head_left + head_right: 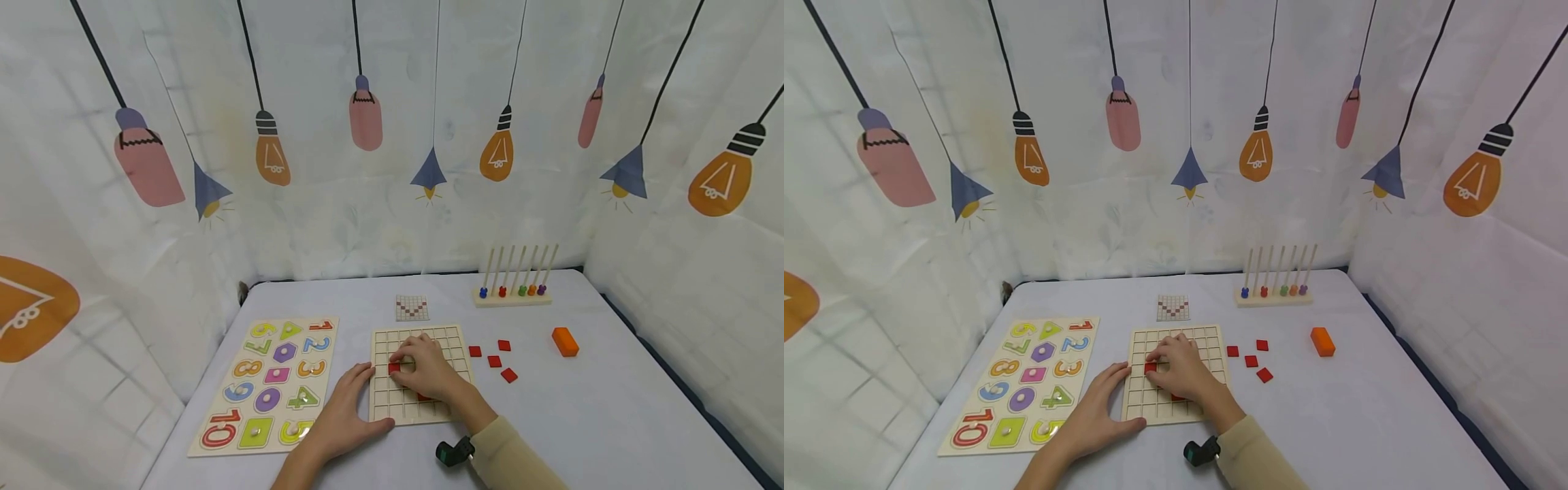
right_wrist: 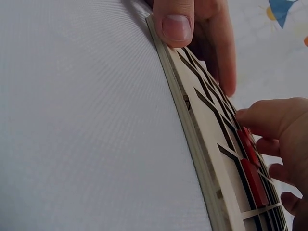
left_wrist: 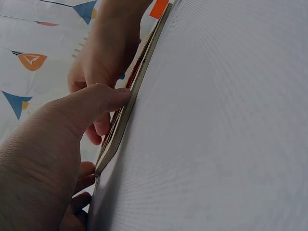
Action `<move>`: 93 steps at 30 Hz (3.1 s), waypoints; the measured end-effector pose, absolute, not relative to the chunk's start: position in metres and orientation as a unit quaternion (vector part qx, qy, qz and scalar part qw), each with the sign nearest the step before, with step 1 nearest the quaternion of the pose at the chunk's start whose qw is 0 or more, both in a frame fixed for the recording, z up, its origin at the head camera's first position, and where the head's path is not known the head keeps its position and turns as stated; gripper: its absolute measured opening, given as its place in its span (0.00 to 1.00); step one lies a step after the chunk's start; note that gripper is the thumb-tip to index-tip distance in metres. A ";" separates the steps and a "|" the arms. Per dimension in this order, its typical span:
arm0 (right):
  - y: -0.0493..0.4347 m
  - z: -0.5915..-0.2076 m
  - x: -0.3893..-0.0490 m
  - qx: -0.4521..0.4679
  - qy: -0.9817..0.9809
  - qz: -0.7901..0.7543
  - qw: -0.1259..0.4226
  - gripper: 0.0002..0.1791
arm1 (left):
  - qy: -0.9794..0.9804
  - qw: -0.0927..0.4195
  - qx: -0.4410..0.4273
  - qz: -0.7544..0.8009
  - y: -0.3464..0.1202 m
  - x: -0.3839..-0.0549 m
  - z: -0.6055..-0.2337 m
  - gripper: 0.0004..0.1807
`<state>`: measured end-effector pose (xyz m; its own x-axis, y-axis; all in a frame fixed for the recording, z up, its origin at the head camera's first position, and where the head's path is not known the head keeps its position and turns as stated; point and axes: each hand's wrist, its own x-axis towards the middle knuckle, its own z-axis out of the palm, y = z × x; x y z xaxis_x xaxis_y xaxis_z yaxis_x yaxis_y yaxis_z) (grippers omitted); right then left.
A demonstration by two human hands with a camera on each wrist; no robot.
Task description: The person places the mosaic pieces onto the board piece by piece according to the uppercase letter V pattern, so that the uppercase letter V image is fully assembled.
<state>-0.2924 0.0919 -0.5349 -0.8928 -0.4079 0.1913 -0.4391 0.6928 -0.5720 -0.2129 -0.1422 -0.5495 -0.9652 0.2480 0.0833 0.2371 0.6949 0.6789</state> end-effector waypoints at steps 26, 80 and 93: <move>0.127 -0.527 -0.275 0.206 -0.921 0.329 0.020 0.15 | 0.920 0.005 0.131 0.369 -0.141 -0.211 -0.549 0.62; 0.239 -0.529 -0.264 0.141 -0.929 0.338 0.063 0.18 | 0.918 0.004 0.131 0.374 -0.142 -0.211 -0.550 0.63; 0.252 -0.523 -0.278 0.142 -0.933 0.324 0.068 0.17 | 0.918 0.006 0.127 0.377 -0.142 -0.212 -0.551 0.63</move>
